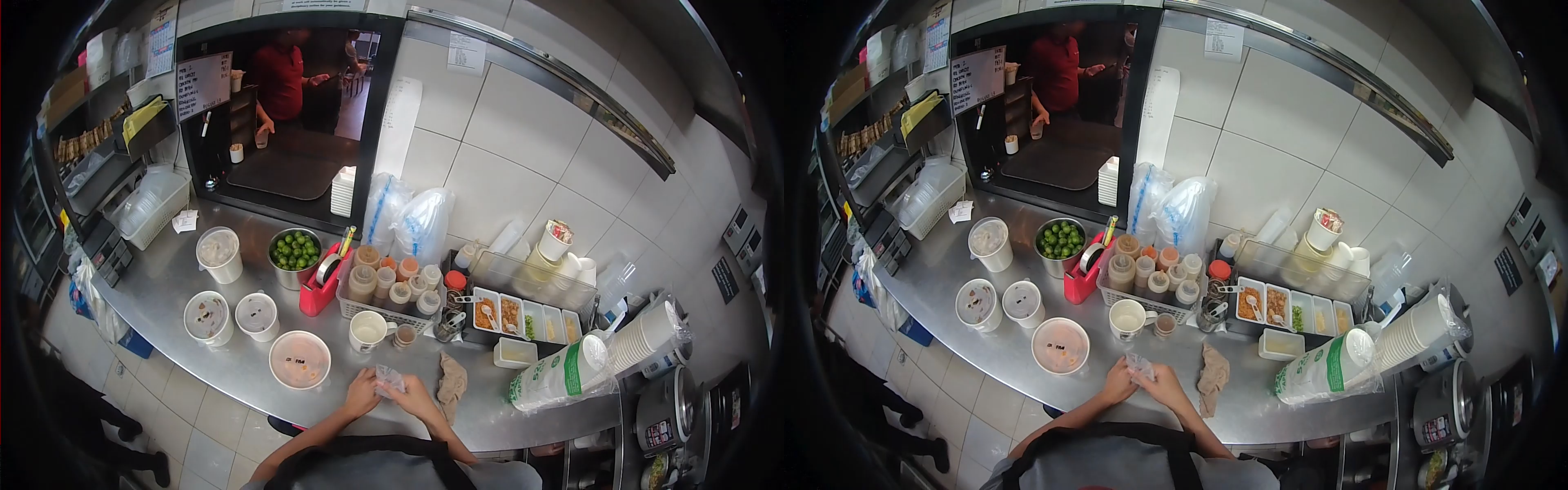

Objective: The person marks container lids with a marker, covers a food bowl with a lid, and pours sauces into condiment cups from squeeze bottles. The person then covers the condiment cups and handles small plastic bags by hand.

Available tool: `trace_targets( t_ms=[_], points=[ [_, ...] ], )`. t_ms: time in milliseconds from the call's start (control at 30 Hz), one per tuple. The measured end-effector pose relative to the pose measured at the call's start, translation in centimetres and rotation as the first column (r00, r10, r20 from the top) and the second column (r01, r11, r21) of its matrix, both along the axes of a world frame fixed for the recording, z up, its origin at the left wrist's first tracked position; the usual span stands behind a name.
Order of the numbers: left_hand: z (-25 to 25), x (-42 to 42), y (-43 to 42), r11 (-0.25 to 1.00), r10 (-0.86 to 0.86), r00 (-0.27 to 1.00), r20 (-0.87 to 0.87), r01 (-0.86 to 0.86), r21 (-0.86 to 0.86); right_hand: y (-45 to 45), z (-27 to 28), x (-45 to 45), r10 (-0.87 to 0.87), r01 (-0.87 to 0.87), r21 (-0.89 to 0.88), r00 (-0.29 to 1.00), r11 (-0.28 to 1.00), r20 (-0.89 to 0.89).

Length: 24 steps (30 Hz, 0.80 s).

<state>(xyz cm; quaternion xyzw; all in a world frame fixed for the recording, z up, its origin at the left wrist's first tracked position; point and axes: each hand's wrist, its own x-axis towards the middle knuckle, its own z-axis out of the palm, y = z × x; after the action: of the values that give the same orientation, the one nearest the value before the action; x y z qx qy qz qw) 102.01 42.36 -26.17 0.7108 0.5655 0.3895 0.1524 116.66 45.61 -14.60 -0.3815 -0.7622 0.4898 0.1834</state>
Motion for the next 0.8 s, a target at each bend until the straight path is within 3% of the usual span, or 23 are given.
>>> trace_targets(
  t_ms=[67, 167, 267, 367, 467, 567, 667, 767, 800],
  points=[
    [1.4, 0.5, -0.5, 0.993, 0.096, 0.989, 0.11, -0.088, -0.072, 0.9, -4.0, 0.2, -0.032, 0.018, -0.058, 0.968, 0.998, -0.25],
    [1.6, 0.1, -0.6, 0.996, 0.052, 0.999, 0.008, -0.052, -0.07, 0.1, -1.5, 0.7, -0.139, 0.045, 0.351, 0.959, 0.935, 0.246],
    [2.1, 0.0, -0.8, 0.997, 0.03, 0.999, 0.022, -0.028, -0.067, -0.8, -0.6, 0.5, -0.192, -0.012, 0.355, 0.823, 0.935, 0.535],
    [0.7, -0.3, -0.5, 0.997, 0.01, 1.0, 0.017, -0.008, -0.077, 0.2, -0.6, 0.9, 0.145, -0.149, 0.002, 0.962, 0.989, 0.23],
    [0.1, -0.5, -0.8, 0.998, 0.01, 0.997, 0.076, -0.014, 0.054, 0.6, -1.1, 0.2, 0.153, -0.278, -0.455, 0.944, 0.846, -0.292],
    [-0.4, -1.2, -0.9, 0.997, 0.06, 0.995, -0.078, -0.064, -0.049, -0.2, -0.7, 0.3, 0.075, -0.244, -0.557, 0.948, 0.794, -0.309],
    [2.0, -0.8, -2.0, 0.991, 0.094, 0.985, -0.144, -0.107, -0.081, -0.3, -2.9, 1.0, 0.062, -0.165, -0.409, 0.966, 0.897, -0.252],
    [2.9, -0.6, -3.0, 0.996, 0.042, 0.981, -0.19, -0.057, -0.073, -0.6, -1.5, 1.1, 0.144, -0.114, -0.27, 0.985, 0.956, 0.095],
    [2.6, -0.4, -3.1, 0.996, 0.064, 0.973, -0.222, -0.075, -0.043, -0.6, -1.4, 1.2, 0.15, -0.135, -0.204, 0.987, 0.97, 0.063]
  ],
)
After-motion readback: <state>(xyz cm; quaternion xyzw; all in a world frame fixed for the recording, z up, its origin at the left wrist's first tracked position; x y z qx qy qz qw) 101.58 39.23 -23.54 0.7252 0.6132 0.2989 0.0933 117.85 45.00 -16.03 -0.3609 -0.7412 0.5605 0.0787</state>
